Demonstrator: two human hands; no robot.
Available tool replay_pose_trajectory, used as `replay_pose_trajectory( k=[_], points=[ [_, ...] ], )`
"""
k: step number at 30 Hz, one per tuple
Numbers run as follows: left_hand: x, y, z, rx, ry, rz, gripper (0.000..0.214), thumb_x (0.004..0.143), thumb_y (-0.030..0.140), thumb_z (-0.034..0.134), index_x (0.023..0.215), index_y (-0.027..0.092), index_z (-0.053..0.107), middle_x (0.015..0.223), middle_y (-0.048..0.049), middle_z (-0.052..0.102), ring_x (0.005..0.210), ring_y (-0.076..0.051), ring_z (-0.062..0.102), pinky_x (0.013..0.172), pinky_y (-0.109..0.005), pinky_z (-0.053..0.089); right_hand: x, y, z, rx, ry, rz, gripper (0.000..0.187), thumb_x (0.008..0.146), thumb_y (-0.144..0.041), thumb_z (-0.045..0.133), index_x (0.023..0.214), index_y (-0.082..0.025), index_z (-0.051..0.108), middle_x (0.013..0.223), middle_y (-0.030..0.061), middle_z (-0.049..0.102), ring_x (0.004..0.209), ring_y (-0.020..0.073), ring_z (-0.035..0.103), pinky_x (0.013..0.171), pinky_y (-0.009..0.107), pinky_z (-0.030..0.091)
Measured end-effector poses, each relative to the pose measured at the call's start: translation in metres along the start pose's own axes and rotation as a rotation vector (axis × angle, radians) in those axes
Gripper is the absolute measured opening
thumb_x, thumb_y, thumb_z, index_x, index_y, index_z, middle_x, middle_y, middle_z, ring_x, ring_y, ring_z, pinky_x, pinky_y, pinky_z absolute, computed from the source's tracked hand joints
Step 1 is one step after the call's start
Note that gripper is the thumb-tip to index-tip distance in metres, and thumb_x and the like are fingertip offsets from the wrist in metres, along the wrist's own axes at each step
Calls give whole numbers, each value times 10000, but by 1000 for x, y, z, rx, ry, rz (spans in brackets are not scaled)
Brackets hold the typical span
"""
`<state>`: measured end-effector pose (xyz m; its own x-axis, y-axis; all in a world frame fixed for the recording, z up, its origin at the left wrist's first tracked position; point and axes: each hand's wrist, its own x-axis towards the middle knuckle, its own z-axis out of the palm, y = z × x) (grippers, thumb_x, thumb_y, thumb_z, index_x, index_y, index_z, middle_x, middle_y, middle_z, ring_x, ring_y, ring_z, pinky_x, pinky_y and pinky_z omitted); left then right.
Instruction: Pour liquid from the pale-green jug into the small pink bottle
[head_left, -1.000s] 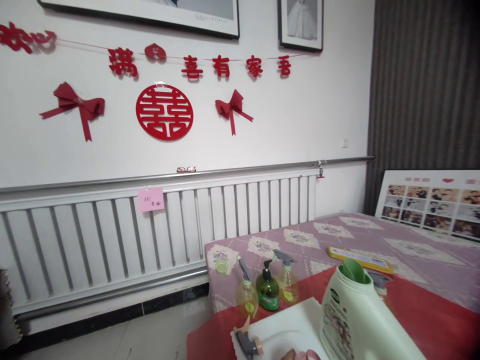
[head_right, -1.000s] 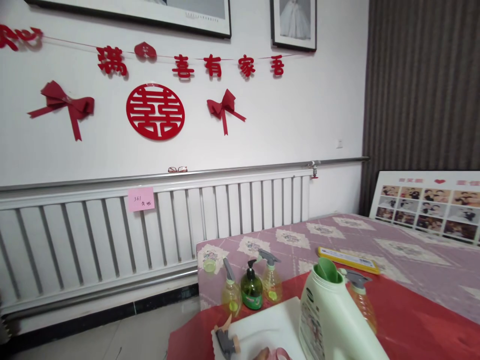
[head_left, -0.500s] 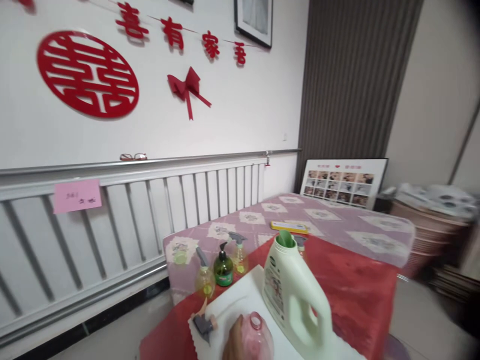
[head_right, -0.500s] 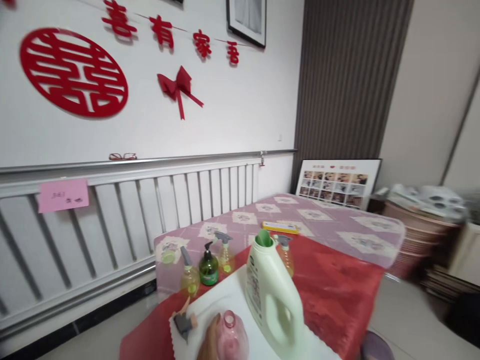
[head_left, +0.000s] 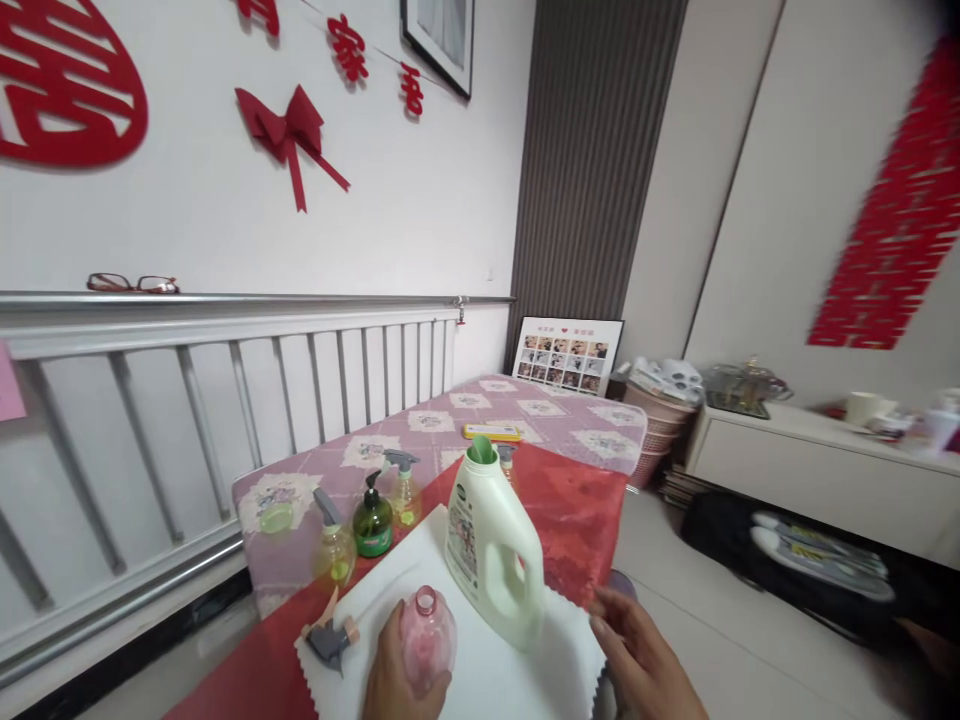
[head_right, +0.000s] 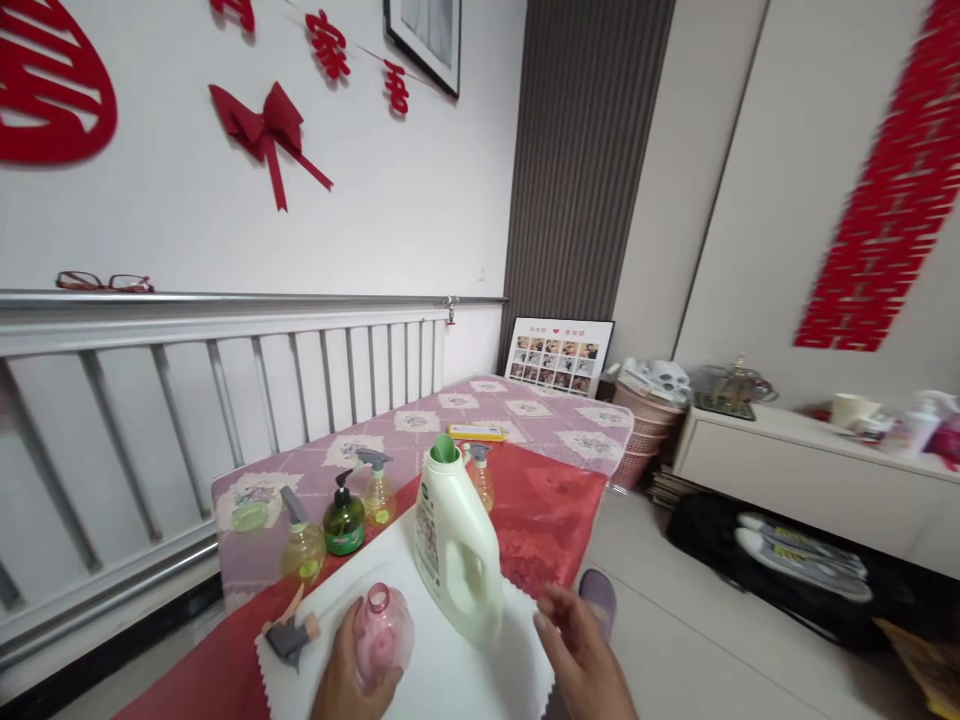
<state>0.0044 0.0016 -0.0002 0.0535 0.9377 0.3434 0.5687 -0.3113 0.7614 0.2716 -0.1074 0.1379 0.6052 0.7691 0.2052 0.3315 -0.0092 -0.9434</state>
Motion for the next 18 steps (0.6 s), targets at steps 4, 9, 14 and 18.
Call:
replay_pose_trajectory(
  k=[4,9,14,18],
  points=[
    [1,1,1,15,28,-3,821,649,336,564,1385,122,268,1409,-232,536,1277,-341,558,1027,-462,514,31,-27,53,183,-16,18,615,654,-616,667,1101,-217,528,1154,158,698,1124,322,647,909,433,551],
    [0,10,-4,-18,28,-47,903,601,299,560,1415,94,228,1457,-235,496,1315,-326,532,1078,-424,479,39,-30,90,83,-94,-18,547,667,-539,668,1061,-170,579,1078,154,728,1009,342,678,870,448,542],
    [1,17,-9,-18,-32,-103,907,616,335,548,1424,53,250,1470,-231,493,1331,-315,520,1088,-386,465,47,-37,85,-22,-205,-61,493,687,-517,642,1039,-172,651,1098,136,744,1027,331,674,879,412,530],
    [3,19,-10,-13,-62,-124,900,578,293,539,1402,42,278,1475,-239,482,1336,-313,512,1104,-393,447,52,-57,65,-76,-269,-91,509,697,-558,627,1031,-176,668,1074,119,755,960,321,693,805,396,546]
  ],
)
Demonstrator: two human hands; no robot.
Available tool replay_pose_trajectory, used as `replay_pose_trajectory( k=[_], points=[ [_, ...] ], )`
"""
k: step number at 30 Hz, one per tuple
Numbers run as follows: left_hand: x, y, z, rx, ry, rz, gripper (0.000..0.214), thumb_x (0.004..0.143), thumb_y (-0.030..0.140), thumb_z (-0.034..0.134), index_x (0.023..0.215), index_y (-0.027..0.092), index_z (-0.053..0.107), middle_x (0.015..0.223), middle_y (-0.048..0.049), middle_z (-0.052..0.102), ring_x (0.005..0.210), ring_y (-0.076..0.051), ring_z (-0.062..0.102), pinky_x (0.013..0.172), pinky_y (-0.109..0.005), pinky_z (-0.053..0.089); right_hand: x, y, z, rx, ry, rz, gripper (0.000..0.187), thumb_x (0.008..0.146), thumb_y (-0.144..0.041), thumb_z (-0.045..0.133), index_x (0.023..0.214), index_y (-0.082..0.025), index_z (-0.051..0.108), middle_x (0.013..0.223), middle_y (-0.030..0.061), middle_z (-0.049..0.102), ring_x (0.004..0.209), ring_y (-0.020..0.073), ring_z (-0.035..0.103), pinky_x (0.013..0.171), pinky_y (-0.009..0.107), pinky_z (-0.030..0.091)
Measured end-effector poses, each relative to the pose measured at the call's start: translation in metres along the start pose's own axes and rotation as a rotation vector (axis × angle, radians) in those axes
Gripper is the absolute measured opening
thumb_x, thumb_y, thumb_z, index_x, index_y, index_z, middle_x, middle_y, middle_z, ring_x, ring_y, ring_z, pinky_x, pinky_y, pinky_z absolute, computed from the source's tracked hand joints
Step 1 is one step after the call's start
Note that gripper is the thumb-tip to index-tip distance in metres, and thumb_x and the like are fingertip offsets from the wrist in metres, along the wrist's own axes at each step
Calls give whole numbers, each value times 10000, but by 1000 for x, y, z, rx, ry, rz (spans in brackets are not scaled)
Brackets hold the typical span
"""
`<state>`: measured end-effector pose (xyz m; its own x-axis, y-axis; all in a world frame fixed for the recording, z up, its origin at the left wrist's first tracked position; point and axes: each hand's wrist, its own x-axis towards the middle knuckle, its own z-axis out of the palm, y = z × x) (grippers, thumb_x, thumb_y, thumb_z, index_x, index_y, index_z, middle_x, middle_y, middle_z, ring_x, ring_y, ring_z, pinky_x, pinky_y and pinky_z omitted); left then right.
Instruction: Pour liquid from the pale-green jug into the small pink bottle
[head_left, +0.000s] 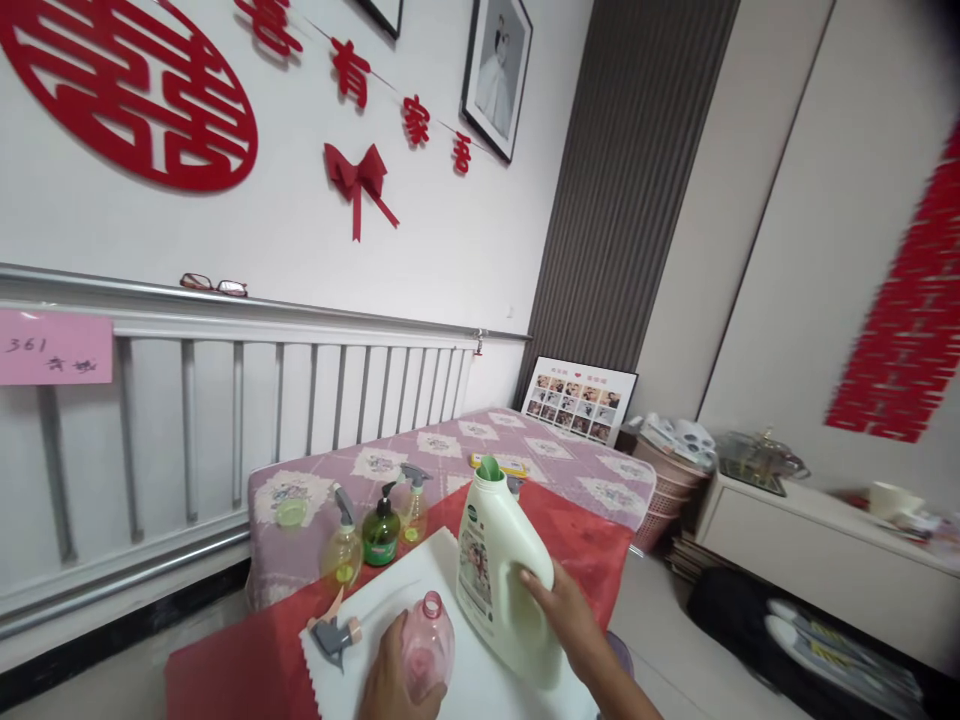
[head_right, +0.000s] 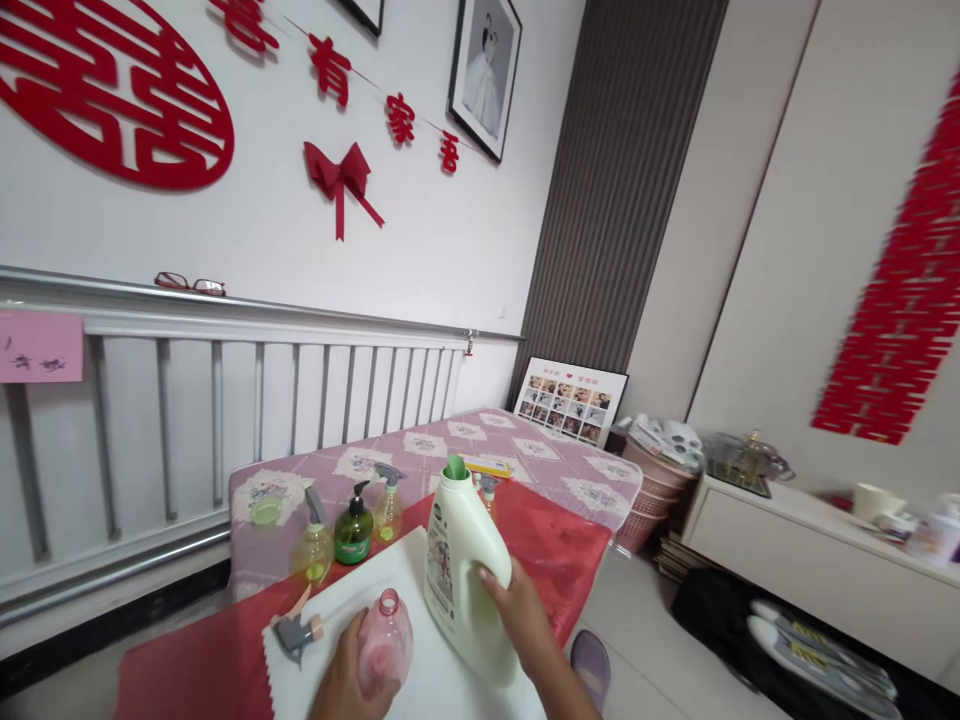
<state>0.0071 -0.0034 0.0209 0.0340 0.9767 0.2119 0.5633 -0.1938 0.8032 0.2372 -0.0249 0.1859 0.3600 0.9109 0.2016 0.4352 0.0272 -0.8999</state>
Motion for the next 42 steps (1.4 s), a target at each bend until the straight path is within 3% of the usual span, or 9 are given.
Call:
replay_pose_trajectory(
  k=[5,9,12,17,23,26,29,36,42],
  points=[
    [0,4,-4,1,-35,-1,888,596,301,548,1403,56,274,1488,-232,467,1371,-299,472,1129,-382,420,-5,-26,-38,-58,-48,-14,448,686,-571,652,925,-192,667,793,39,730,727,244,656,668,333,509],
    [-3,5,-7,-39,7,19,862,623,267,538,1415,61,268,1482,-228,467,1365,-301,471,1132,-394,413,-11,-49,-67,-164,-106,12,406,689,-600,654,750,-201,608,514,-56,513,515,139,460,531,266,362],
    [-4,5,-8,-79,28,26,863,642,245,536,1434,60,245,1505,-233,434,1388,-311,440,1155,-428,392,-18,-64,-82,-214,-230,29,446,690,-626,654,750,-185,623,518,-63,480,492,107,383,503,248,295],
    [-5,3,-11,-146,28,30,858,676,257,568,1448,93,231,1517,-208,435,1400,-290,439,1165,-419,387,-28,-80,-97,-256,-414,6,504,683,-653,687,860,-181,693,718,-5,607,569,118,442,477,224,307],
    [-9,5,-17,-161,5,24,802,687,269,563,1417,83,289,1480,-216,475,1376,-305,466,1147,-442,403,-31,-97,-101,-372,-567,-6,524,767,-689,581,939,-212,714,830,36,695,645,168,561,469,220,362],
    [-8,8,-20,-171,5,30,796,673,263,570,1407,94,311,1470,-209,486,1371,-300,470,1142,-432,404,-31,-106,-98,-407,-594,-42,457,789,-637,596,939,-225,728,933,53,754,828,253,668,651,277,501],
    [-8,10,-23,-178,16,43,786,676,251,560,1409,110,313,1473,-192,484,1372,-288,466,1144,-423,395,-31,-114,-94,-438,-619,-69,425,787,-602,622,955,-231,741,986,58,771,953,302,687,810,332,527],
    [-9,12,-27,-178,1,58,802,656,257,580,1404,121,324,1468,-180,489,1368,-297,455,1144,-399,380,-21,-119,-87,-472,-488,-105,407,632,-615,743,765,-230,768,789,54,774,732,269,686,661,320,540],
    [-10,13,-27,-190,17,84,801,644,229,575,1400,137,325,1449,-178,501,1357,-302,462,1132,-433,391,-10,-123,-84,-731,-617,-147,453,778,-644,611,870,-222,745,900,76,769,811,272,693,669,306,519]
  ],
)
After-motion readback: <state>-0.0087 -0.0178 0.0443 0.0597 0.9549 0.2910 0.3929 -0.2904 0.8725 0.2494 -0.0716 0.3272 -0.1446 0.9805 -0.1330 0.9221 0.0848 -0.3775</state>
